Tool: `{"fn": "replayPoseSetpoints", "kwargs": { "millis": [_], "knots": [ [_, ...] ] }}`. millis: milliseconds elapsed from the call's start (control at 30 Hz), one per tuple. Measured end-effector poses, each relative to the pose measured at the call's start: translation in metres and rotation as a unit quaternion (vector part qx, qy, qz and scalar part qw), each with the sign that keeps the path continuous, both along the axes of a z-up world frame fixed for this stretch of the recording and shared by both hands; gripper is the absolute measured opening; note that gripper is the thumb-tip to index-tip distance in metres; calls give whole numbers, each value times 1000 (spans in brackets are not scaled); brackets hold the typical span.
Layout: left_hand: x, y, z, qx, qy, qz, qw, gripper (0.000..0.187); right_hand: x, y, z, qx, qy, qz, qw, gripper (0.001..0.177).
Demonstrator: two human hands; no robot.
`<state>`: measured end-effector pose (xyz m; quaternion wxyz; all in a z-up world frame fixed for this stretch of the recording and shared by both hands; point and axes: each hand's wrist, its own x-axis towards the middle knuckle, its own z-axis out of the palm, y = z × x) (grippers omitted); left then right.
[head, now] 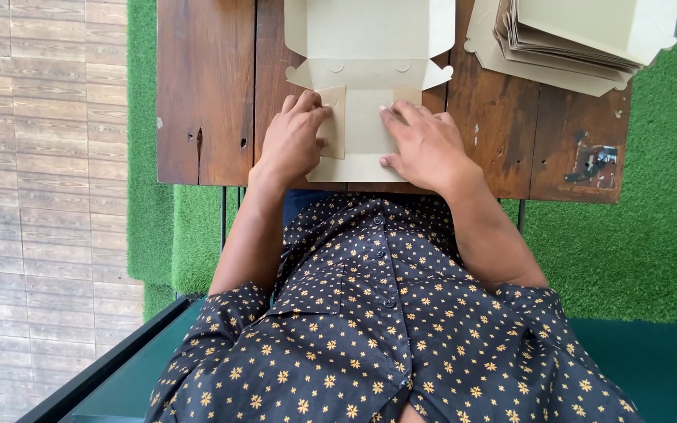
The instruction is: The person assembles a flat cardboard box by folding the side flaps and securing the tabs into slots. They then fold the top flaps to close the box and place it on a wooden table next to a stack of similar boxes.
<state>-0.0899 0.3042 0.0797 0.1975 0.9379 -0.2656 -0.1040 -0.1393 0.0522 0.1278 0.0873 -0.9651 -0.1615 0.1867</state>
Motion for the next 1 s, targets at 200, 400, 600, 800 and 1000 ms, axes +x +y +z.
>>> {"fn": "replayPoseSetpoints", "kwargs": {
  "millis": [200, 400, 600, 800, 1000],
  "knots": [
    [11, 6, 8, -6, -6, -19, 1000, 40, 9, 44, 10, -6, -23, 2, 1000, 73],
    [20, 26, -21, -207, -3, -16, 978, 48, 26, 68, 1, -24, 24, 5, 999, 83],
    [22, 15, 11, -182, 67, -64, 979, 47, 16, 59, 7, -59, 37, -31, 997, 84],
    [34, 12, 15, -198, 95, -69, 973, 42, 17, 46, 13, -50, 51, -50, 996, 80],
    [34, 3, 11, -184, 106, -96, 972, 46, 23, 36, 9, -25, 41, -52, 997, 63]
  ]
}}
